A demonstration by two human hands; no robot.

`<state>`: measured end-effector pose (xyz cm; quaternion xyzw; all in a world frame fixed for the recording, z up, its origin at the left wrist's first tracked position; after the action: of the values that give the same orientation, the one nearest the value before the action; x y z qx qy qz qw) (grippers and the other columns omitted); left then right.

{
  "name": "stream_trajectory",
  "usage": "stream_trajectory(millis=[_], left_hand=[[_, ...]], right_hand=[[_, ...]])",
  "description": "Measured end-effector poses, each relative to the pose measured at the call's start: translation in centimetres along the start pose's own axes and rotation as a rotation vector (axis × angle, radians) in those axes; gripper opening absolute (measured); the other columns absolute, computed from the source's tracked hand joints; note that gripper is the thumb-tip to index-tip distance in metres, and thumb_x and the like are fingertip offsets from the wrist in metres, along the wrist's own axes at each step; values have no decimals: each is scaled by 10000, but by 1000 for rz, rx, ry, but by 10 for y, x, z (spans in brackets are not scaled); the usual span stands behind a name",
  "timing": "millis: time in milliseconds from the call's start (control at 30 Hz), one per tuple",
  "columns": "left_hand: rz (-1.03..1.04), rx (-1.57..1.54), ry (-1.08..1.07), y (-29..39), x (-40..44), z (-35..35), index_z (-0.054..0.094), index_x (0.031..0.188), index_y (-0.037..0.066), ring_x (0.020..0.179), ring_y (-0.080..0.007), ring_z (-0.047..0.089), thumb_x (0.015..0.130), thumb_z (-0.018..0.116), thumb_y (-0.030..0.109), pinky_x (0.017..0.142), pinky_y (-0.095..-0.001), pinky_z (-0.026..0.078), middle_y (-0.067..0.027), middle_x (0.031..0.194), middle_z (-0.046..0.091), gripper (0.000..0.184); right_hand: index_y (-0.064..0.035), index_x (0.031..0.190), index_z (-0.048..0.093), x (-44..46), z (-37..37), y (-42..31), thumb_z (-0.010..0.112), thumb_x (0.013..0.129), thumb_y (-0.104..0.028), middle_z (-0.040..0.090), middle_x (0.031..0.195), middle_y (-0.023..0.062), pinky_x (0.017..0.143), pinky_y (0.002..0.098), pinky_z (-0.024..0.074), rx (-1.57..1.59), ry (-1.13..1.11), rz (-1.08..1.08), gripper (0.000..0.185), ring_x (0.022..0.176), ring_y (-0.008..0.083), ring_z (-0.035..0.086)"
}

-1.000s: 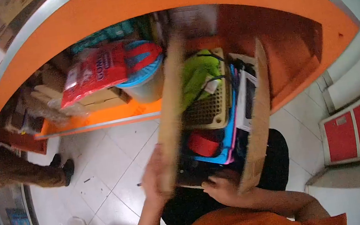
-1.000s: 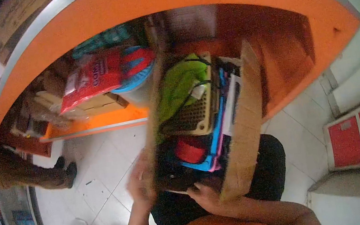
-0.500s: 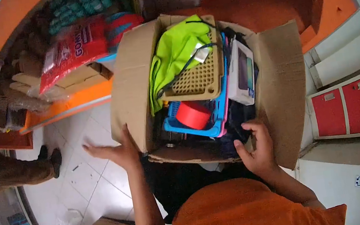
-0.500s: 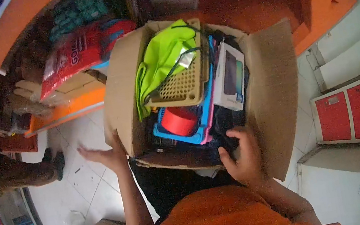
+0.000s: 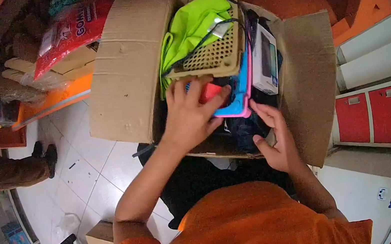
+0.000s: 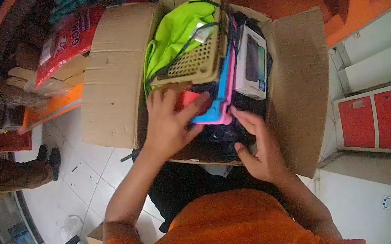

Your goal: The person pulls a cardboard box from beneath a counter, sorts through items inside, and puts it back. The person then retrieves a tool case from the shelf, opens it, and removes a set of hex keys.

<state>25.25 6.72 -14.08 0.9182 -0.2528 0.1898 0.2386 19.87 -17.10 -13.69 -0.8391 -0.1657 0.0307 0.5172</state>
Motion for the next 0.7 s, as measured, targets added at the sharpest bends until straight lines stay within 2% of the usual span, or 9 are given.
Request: stream_trajectory(millis=[67, 100, 233, 333, 400, 467, 500, 633, 700], left_hand=[[9, -84, 41, -4, 2, -12, 677, 1286, 244, 1147, -372, 528, 592, 868, 238, 985, -528, 427, -138, 1267, 544, 720], [-1, -97, 51, -8, 5, -17, 695, 1270, 230, 1136, -376, 540, 591, 854, 242, 979, -479, 447, -151, 1234, 563, 697], [3, -219, 212, -24, 7, -23, 720, 1236, 205, 1220, -367, 529, 650, 878, 313, 1036, -467, 432, -177, 1286, 548, 617], [76, -151, 325, -31, 11, -26, 735, 1207, 191, 1244, -366, 533, 650, 883, 324, 1043, -459, 440, -208, 1314, 545, 591], [151, -119, 363, -34, 13, -20, 747, 1178, 167, 1218, -369, 564, 645, 880, 323, 1024, -462, 464, -235, 1280, 579, 571], [114, -144, 240, -43, 14, -24, 704, 1205, 99, 1294, -339, 541, 740, 829, 343, 1158, -490, 300, -238, 1372, 563, 540], [103, -154, 177, -49, 14, -27, 683, 1219, 64, 1332, -323, 530, 788, 803, 353, 1225, -504, 217, -240, 1419, 555, 533], [-70, -284, 78, -83, 12, -28, 713, 1180, 48, 1216, -253, 582, 766, 843, 269, 1065, -395, 402, -163, 1336, 603, 487], [-192, -329, 25, -96, 4, -21, 714, 1166, 25, 1161, -220, 604, 778, 842, 234, 1021, -360, 450, -128, 1275, 638, 459]], right_hand=[[12, 1405, 413, -2, -6, -2, 739, 819, -115, 471, 1472, 234, 1167, 497, 285, -283, 50, -132, 681, 1399, 407, 401], [-47, 1452, 404, -2, -9, -9, 843, 733, -284, 395, 1528, 233, 1143, 548, 283, -559, 4, -115, 875, 1392, 443, 353], [-167, 1526, 369, -3, 1, -4, 879, 681, -346, 238, 1591, 234, 1120, 620, 275, -812, -49, -30, 1003, 1412, 475, 284], [-198, 1532, 360, -2, 7, -6, 864, 706, -320, 263, 1574, 237, 1125, 622, 270, -929, -99, 16, 975, 1414, 470, 287], [-264, 1494, 442, -3, 9, -3, 825, 741, -225, 284, 1563, 231, 1123, 615, 279, -948, -104, 20, 846, 1405, 452, 307], [-283, 1467, 489, -5, 10, 4, 798, 759, -170, 294, 1558, 225, 1118, 611, 290, -963, -139, -26, 780, 1401, 442, 317], [-251, 1335, 630, -7, 11, 11, 715, 810, -106, 370, 1501, 214, 1098, 587, 331, -943, -102, -35, 551, 1357, 435, 374], [-128, 1071, 743, -11, 7, 27, 585, 890, -85, 482, 1346, 208, 1014, 495, 446, -879, -7, -72, 245, 1215, 424, 498], [-112, 1073, 735, -11, 5, 32, 588, 890, -93, 488, 1322, 207, 967, 483, 479, -796, 11, -18, 235, 1156, 417, 539]])
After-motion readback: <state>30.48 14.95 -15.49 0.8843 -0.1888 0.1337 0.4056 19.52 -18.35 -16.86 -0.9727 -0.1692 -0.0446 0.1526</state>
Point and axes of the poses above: each hand's wrist, its own x-axis towards the middle knuckle, its own z-axis out of the palm, y = z × x, the point moved 1 cm from there along x, towards the middle knuckle
